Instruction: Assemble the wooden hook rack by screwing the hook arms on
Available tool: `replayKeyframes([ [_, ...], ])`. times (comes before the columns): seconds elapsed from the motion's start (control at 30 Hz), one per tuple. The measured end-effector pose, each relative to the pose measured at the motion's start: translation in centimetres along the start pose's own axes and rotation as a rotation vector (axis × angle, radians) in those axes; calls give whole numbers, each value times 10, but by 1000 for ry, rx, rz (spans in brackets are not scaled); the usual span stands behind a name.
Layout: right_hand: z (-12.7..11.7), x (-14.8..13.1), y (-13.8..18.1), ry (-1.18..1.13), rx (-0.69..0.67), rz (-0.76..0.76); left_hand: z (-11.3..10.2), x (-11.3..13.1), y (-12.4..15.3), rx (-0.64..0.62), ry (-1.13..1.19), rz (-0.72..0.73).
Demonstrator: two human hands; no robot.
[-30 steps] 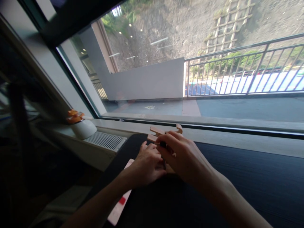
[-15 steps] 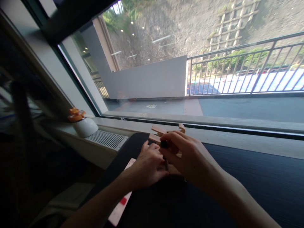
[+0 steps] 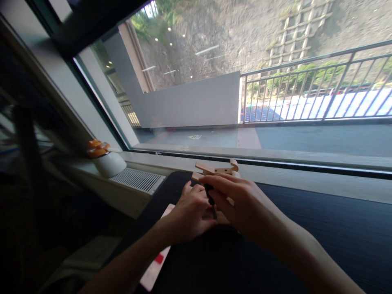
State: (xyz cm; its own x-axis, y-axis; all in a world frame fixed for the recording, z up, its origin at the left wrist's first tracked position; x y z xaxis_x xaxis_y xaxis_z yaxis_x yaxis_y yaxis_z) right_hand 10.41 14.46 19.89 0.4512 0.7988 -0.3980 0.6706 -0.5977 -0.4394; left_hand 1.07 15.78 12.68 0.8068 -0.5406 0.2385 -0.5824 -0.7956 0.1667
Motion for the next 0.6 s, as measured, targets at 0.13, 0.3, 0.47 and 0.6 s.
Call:
replayKeyframes([
  [0.13, -4, 5, -1, -18, 43, 28, -1, 0, 0, -12, -3, -5],
  [0.3, -7, 8, -1, -37, 75, 47, -1, 1, 0, -5, 16, 14],
  [0.47, -6, 8, -2, 1, 131, 97, -1, 2, 0, 14, 37, 24],
  [0.6, 0, 7, -2, -68, 116, 130, -3, 3, 0, 17, 61, 11],
])
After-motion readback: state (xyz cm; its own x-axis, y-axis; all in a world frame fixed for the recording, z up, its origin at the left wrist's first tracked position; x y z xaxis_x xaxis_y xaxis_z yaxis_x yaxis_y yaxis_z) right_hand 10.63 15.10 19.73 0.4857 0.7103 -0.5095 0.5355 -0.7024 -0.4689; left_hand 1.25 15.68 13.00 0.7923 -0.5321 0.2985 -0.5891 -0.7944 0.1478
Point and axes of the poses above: each hand's wrist, its own y-axis away from the middle knuckle, its own z-axis out of the palm, x = y × z, the point moved 9 cm from there along -y, towards the middle knuckle, and after that the axes turned 15 degrees about -x, right-handed, at the moved point
